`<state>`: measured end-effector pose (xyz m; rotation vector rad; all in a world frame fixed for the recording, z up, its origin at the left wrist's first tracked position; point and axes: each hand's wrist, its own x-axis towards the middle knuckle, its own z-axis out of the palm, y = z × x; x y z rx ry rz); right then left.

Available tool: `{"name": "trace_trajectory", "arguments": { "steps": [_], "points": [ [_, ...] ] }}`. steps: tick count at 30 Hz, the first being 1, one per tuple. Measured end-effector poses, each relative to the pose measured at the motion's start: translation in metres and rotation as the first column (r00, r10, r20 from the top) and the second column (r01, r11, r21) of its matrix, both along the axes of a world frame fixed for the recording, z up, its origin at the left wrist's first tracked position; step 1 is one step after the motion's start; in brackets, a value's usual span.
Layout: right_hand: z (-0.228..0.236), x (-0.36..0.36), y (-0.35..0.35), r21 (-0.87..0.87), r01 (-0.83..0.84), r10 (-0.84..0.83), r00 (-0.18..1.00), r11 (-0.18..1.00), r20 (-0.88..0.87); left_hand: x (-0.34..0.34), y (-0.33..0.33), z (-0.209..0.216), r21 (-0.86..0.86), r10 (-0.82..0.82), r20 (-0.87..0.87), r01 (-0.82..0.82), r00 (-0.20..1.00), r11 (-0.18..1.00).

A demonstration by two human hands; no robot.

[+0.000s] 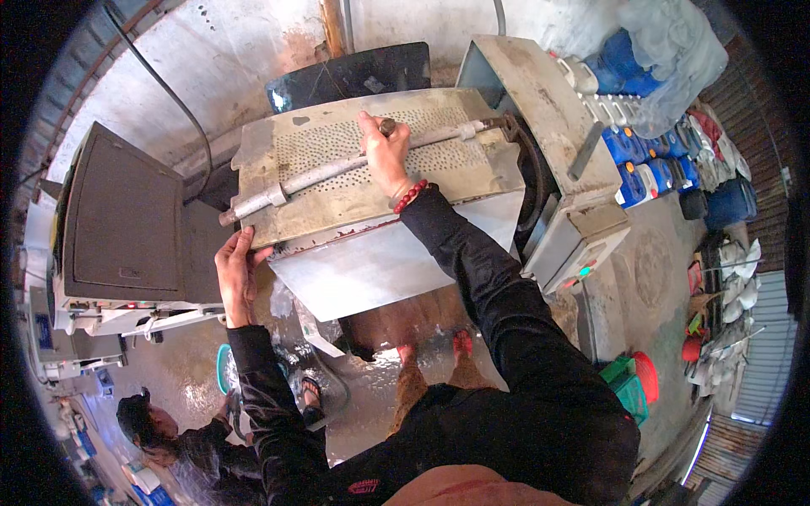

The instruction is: The person uses a hose to spray water onto a large industrial machine, cleaning its surfaces and the surrounding floor. They then use a metal rod to manipulate a component on the machine before pressing a button on the control panel to activate a water flow.

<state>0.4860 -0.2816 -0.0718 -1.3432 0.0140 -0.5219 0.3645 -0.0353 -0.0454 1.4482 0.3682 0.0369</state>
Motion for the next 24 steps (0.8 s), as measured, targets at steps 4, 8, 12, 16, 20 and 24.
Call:
{"name": "trace_trajectory", "arguments": {
  "steps": [4,8,12,16,20,24],
  "points": [
    [0.0,-0.009,0.0,0.087,-0.036,0.036,0.999,0.996,-0.002,-0.011,-0.004,0.0,0.002,0.024,-0.022,-0.024,0.999,1.0],
    [0.01,-0.007,0.0,0.176,-0.012,0.011,1.0,0.984,0.008,-0.01,-0.001,-0.003,0.107,-0.056,-0.073,0.064,0.996,0.992],
    [0.013,-0.005,0.006,0.187,-0.045,0.042,0.999,0.981,0.021,-0.01,0.009,-0.027,0.269,-0.08,-0.137,0.115,0.987,0.956],
    [0.005,-0.002,0.001,0.14,-0.073,0.067,0.997,0.987,0.048,-0.008,0.007,-0.024,0.633,-0.065,-0.128,0.132,0.99,0.763],
    [0.01,-0.006,0.0,0.191,-0.063,0.059,0.998,0.98,0.026,-0.007,-0.005,-0.004,0.865,-0.052,-0.125,0.135,0.991,0.483],
    [0.033,-0.011,-0.002,0.278,-0.039,0.036,0.999,0.96,0.017,-0.006,-0.005,-0.008,0.866,-0.017,-0.078,0.076,0.997,0.494]
  ]
}}
